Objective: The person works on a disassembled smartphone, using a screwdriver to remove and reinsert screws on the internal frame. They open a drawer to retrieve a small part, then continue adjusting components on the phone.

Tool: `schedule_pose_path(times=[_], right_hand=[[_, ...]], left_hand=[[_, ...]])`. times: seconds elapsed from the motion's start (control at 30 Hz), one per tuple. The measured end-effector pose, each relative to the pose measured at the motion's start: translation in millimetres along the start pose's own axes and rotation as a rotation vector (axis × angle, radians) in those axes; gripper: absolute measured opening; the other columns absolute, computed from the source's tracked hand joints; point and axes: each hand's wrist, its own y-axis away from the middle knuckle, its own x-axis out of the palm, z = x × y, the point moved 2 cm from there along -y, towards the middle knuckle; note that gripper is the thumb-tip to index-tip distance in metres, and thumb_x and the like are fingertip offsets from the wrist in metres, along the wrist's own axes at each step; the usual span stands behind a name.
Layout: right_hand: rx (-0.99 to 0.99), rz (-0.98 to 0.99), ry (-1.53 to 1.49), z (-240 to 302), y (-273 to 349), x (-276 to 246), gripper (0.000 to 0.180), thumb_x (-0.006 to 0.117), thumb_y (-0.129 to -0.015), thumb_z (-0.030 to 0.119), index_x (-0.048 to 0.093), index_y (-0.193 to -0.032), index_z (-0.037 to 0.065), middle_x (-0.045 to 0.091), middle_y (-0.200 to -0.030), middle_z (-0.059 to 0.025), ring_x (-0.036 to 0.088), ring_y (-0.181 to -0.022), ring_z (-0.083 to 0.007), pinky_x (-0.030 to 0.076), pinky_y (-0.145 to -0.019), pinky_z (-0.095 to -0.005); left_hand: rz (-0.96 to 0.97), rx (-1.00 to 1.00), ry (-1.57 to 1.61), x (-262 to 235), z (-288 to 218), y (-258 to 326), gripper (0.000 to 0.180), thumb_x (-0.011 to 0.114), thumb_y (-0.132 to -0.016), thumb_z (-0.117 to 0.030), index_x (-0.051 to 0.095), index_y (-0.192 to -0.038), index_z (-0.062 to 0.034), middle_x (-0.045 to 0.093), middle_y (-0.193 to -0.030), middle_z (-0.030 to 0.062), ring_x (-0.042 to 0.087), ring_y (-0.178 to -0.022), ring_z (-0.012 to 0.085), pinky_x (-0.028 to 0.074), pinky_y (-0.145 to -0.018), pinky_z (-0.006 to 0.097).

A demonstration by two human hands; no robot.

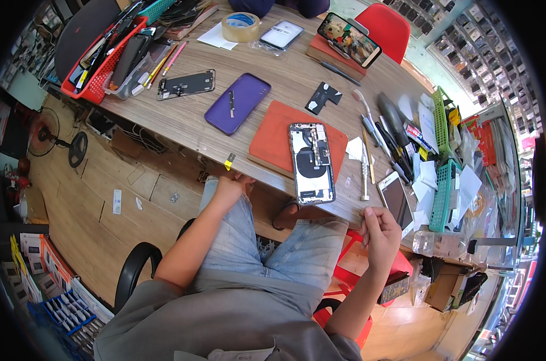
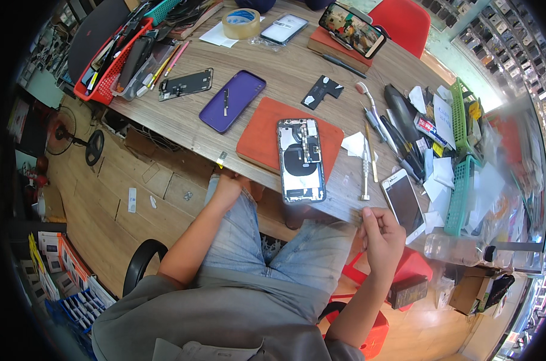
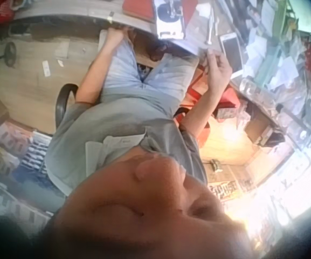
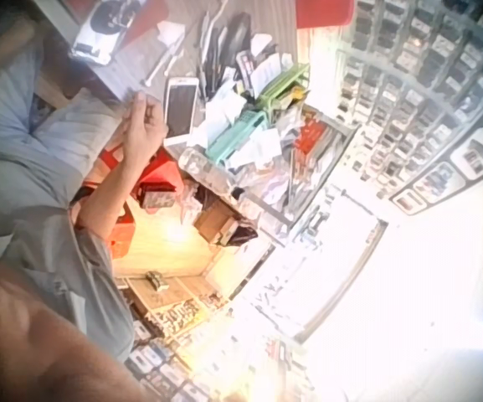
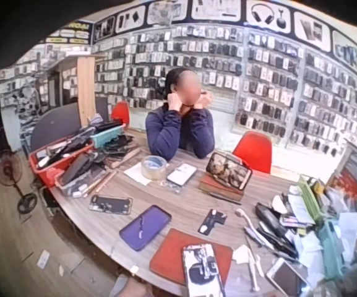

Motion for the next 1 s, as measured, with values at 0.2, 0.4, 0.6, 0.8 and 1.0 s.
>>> schedule_pose_path(times=[0.2,0.4,0.6,0.8,1.0], right_hand=[[0.001,-0.012,-0.012,-1.5,0.4,0.6,0.021,0.077,-0.112,0.016,0.077,-0.102,-0.002,0.067,-0.069,-0.0015,0.051,-0.054,-0.0035,0.036,-0.051,-0.0223],[0.000,0.006,-0.010,-2.4,-0.5,0.4,0.022,0.076,-0.113,0.017,0.076,-0.102,-0.002,0.067,-0.069,-0.0016,0.052,-0.054,-0.0035,0.037,-0.050,-0.0224],[0.015,0.012,-0.008,1.9,-1.0,-0.2,0.020,0.076,-0.113,0.016,0.076,-0.104,-0.001,0.067,-0.071,-0.0014,0.051,-0.054,-0.0038,0.037,-0.051,-0.0227],[-0.128,-0.092,0.078,26.5,-1.2,6.1,0.017,0.077,-0.112,0.014,0.077,-0.112,-0.003,0.070,-0.079,-0.0014,0.056,-0.061,-0.0029,0.038,-0.053,-0.0223],[-0.422,-0.328,0.538,56.1,-39.7,-8.1,0.010,0.078,-0.107,0.009,0.081,-0.112,0.000,0.072,-0.090,-0.0015,0.060,-0.074,-0.0075,0.047,-0.066,-0.0253]], left_hand=[[0.021,0.019,-0.057,-1.2,0.2,-1.4,0.016,0.071,-0.109,0.000,0.074,-0.125,0.0012,0.078,-0.116,0.0077,0.075,-0.107,0.0193,0.061,-0.097,0.037],[0.025,0.054,-0.046,-3.5,3.2,-4.0,0.016,0.073,-0.110,-0.004,0.074,-0.125,0.0016,0.078,-0.115,0.0075,0.076,-0.106,0.0198,0.061,-0.097,0.037],[0.027,0.042,-0.039,2.5,-4.3,0.3,0.017,0.075,-0.109,-0.006,0.075,-0.125,0.0002,0.079,-0.113,0.0075,0.075,-0.105,0.0183,0.060,-0.093,0.035],[-0.045,0.005,-0.240,-3.9,-2.7,3.2,0.028,0.077,-0.108,-0.006,0.074,-0.135,-0.0014,0.080,-0.120,0.0089,0.075,-0.106,0.0177,0.060,-0.092,0.035],[-0.059,0.139,-0.349,-4.9,16.6,-29.4,0.033,0.077,-0.107,-0.007,0.073,-0.139,-0.0017,0.080,-0.120,0.0096,0.075,-0.106,0.0186,0.060,-0.091,0.036]])
